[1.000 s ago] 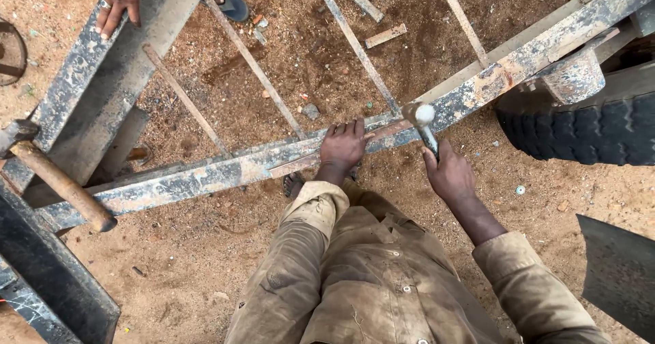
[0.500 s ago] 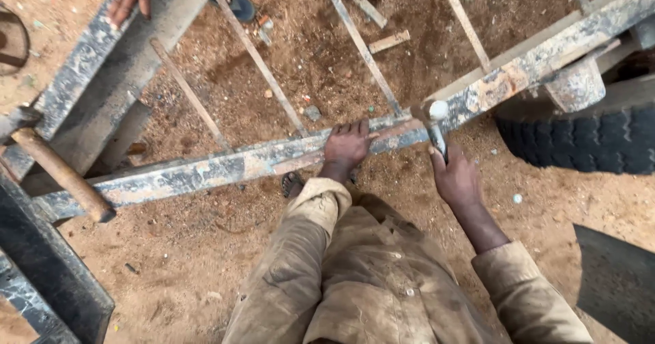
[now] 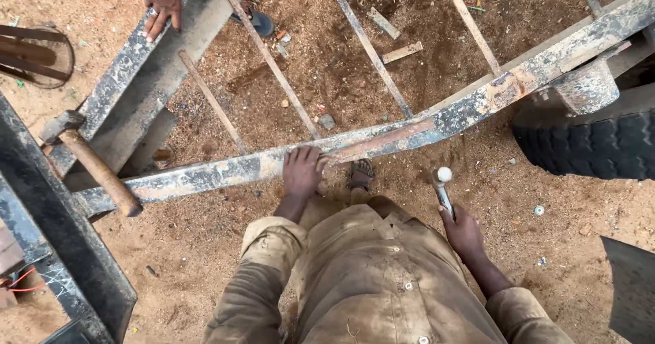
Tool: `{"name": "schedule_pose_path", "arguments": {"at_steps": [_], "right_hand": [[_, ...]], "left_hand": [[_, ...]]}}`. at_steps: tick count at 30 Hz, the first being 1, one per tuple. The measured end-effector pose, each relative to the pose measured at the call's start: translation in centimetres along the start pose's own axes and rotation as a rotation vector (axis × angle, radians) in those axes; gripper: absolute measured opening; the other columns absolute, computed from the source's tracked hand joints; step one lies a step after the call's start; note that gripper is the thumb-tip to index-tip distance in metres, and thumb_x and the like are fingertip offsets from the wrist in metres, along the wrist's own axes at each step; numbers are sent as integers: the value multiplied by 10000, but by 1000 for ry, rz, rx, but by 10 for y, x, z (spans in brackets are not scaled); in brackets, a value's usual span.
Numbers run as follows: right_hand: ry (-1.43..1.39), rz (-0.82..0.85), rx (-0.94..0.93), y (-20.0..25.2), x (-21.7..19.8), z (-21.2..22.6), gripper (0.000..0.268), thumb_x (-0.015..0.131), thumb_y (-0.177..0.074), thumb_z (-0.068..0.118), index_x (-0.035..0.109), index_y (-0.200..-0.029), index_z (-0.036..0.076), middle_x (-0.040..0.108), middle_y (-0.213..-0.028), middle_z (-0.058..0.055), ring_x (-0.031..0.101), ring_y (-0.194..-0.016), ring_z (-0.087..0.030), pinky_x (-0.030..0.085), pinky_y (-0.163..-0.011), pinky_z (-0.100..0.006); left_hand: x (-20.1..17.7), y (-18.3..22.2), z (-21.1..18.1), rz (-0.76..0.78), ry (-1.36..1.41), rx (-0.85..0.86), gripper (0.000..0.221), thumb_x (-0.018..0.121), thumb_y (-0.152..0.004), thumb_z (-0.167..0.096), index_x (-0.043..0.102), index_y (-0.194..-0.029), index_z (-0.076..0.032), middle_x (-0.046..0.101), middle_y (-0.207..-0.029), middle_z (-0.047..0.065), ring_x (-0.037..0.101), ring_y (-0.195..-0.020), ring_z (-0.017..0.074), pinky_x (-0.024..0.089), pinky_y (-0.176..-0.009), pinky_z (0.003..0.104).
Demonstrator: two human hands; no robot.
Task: Using a hammer to adjust or straighten metal components on a vehicle frame.
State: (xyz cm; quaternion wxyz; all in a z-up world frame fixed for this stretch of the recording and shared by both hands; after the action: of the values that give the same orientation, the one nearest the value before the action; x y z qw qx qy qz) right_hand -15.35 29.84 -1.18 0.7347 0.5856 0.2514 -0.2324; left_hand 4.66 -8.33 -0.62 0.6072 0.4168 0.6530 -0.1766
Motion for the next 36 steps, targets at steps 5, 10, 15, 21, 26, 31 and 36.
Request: {"name": "schedule_pose_path", "arguments": {"at_steps": [5,10,15,21,26,31,36], "right_hand": [[148,124,-51,-69,68,-95,591,466,-1032,588,673,-1231,71,772,-955,-220,761,-886,-387,581,-861,-523],[280,285,29,-100,94,-172,577,535,-996,570,727,-1159,50,769,-1044,-202,752,-956,-357,565,-925,-505],[140,328,194,-112,120,-247,564,590,-990,532,771,-1016,-2,800,-917,-234,757,-801,-361,560,-770,-492],[-42,313,247,-94,118,-232,706,547,-1037,551,754,-934,-117,697,-732,-234,665,-644,-362,513,-615,-486],[232,306,-90,-118,144,-207,599,440,-1029,552,733,-1050,30,715,-774,-220,720,-709,-355,543,-741,-489],[77,320,55,-91,118,-154,588,526,-996,546,722,-1057,-5,755,-846,-208,745,-754,-352,568,-798,-501],[74,367,70,-84,112,-136,618,507,-1025,540,727,-1037,-38,742,-796,-204,726,-677,-335,582,-760,-515]], "left_hand": [[9,5,-26,473,561,-174,252,613,-1028,-378,723,-1117,-170,722,-1103,47,696,-984,201,584,-930,415],[11,57,-138,1021,1600,-296,148,711,-976,-131,710,-1101,-53,731,-1072,67,698,-946,176,601,-877,371],[-27,54,-228,1150,2441,-279,169,589,-1096,-70,643,-1184,63,734,-989,182,763,-879,229,654,-825,320],[-16,49,-251,1025,2592,-360,142,555,-1122,-87,651,-1137,16,750,-954,114,779,-851,210,684,-782,348],[-41,48,-250,1006,2612,-417,163,546,-1093,-102,650,-1132,17,760,-1001,143,775,-859,193,663,-742,271],[-37,43,-250,989,2752,-432,176,550,-1092,-89,647,-1119,54,754,-984,132,768,-828,187,665,-738,266],[-51,43,-253,989,2792,-424,176,541,-1096,-77,636,-1099,71,742,-965,159,772,-854,203,667,-757,258]]}}
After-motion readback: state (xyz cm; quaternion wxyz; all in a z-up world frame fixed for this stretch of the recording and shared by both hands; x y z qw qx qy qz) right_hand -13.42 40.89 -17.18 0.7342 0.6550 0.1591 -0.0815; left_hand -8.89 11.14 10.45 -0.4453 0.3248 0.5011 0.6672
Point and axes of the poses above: each hand's wrist, its own y-axis away from the middle knuckle, its own x-axis out of the palm, z = x × y, the point moved 7 cm from there along -y, towards the middle knuckle
